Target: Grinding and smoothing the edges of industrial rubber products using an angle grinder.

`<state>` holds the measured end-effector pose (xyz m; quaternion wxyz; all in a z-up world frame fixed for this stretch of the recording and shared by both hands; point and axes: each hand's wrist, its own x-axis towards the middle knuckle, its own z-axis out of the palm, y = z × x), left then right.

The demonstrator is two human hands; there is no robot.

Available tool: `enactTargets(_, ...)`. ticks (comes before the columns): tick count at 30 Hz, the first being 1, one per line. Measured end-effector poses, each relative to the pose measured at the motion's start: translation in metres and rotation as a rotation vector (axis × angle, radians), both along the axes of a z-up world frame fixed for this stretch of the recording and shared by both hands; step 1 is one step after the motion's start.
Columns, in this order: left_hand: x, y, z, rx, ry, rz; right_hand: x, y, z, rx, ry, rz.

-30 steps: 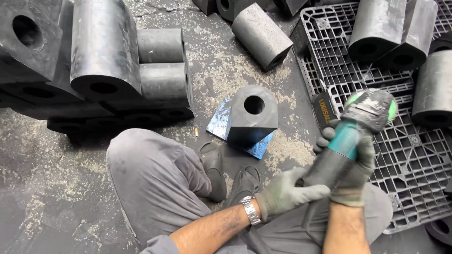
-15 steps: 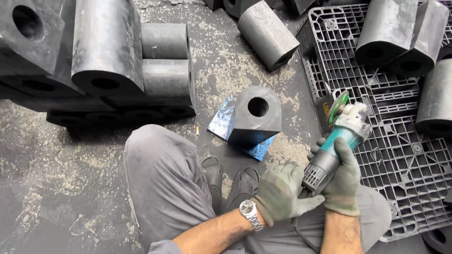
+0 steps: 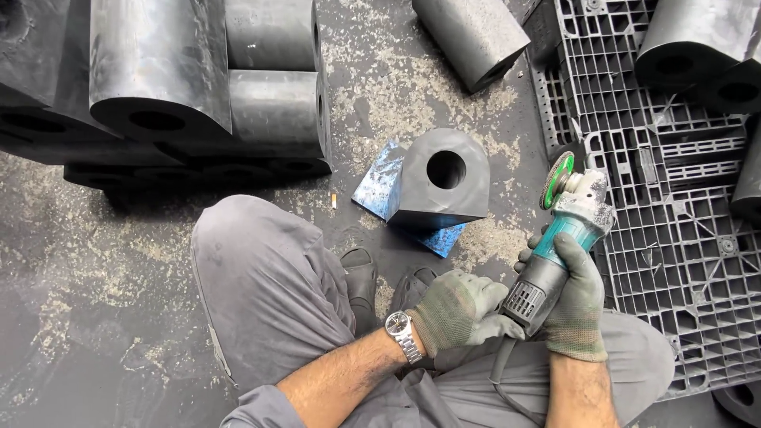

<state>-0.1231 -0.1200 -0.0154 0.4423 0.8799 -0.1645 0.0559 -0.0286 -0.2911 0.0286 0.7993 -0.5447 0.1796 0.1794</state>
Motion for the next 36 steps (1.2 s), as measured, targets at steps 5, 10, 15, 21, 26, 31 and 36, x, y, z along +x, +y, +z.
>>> enactTargets(5,0.003,0.003,0.003,-0.068,0.065,-0.026,0.001,0.003,0.000,-0.044,0.008,0.004)
enactTargets(10,0.000,0.000,-0.002,-0.120,0.060,-0.008,0.000,0.004,0.003,-0.013,0.020,-0.001)
enactTargets(15,-0.003,-0.001,-0.003,-0.147,0.050,0.033,-0.003,0.005,0.003,0.077,0.052,-0.026)
enactTargets(21,-0.003,-0.004,-0.003,-0.138,-0.027,0.047,-0.005,0.007,0.010,0.055,0.053,-0.037)
enactTargets(26,0.001,0.000,0.003,0.035,0.058,-0.020,-0.007,0.014,0.030,-0.241,-0.077,0.032)
enactTargets(31,0.039,0.052,0.057,-0.059,-0.031,-0.043,-0.007,0.007,0.052,-0.360,-0.119,0.100)
enactTargets(36,0.113,0.151,0.063,0.196,-0.125,0.287,-0.002,0.004,0.080,-0.803,-0.116,0.444)
